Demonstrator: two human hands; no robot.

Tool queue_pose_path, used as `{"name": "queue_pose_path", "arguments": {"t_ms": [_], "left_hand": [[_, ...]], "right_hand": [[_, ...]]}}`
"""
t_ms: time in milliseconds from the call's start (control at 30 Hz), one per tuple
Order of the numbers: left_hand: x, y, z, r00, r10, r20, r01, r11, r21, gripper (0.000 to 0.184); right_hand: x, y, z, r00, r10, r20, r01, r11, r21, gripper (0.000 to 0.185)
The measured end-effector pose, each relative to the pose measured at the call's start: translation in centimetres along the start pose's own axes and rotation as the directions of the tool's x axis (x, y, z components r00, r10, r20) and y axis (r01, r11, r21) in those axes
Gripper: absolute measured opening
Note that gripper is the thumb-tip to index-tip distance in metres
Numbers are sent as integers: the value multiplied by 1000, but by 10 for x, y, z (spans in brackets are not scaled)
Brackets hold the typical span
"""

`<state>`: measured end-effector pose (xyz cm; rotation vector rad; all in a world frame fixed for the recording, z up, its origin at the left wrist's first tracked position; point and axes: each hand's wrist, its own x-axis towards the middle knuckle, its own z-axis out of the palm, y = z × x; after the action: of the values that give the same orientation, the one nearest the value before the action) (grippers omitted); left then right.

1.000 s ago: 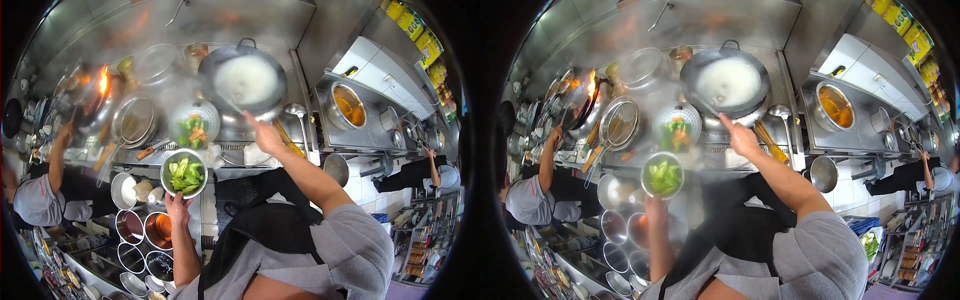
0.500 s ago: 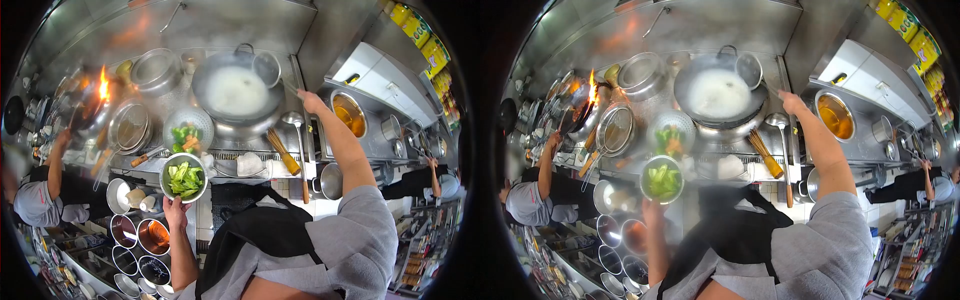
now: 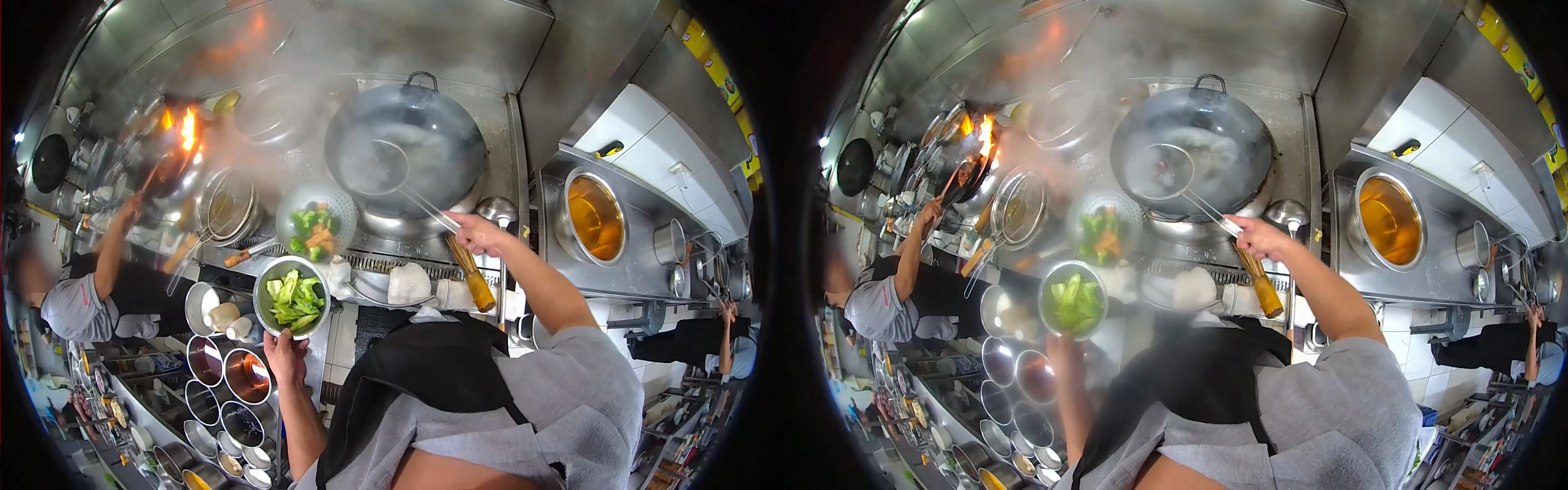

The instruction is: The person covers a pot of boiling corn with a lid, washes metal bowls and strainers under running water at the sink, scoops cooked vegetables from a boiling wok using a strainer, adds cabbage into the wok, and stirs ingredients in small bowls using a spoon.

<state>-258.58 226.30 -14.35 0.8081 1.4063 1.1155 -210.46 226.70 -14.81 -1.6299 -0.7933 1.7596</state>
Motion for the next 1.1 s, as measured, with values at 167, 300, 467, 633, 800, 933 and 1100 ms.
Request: {"name": "queue_pose_path", "arguments": {"t_ms": [167,300,467,633,800,933,1100], "left_hand": [[4,4,1,998,60,32,-61,998,24,28],[8,3,-1,993,95,65,-95,996,-4,27],[8,10,-8,994,-60,96,69,992,-102,26],[10,5,-21,998,-21,65,28,994,-109,26],[23,7,-21,989,79,129,-73,996,-52,23],[48,34,29,962,129,242,-99,986,-133,22],[95,68,134,825,460,328,-528,834,159,16]], "right_hand": [[-20,16,35,999,-32,15,29,985,170,62],[-26,16,60,996,-82,-27,86,982,169,60],[-13,16,92,981,-174,-87,180,982,58,59],[-6,9,141,837,-521,-169,231,616,-753,66],[5,9,151,786,-588,-193,152,486,-861,69],[-23,-9,129,775,-544,-323,146,650,-746,67],[-56,33,67,436,-761,-481,299,627,-720,58]]}}
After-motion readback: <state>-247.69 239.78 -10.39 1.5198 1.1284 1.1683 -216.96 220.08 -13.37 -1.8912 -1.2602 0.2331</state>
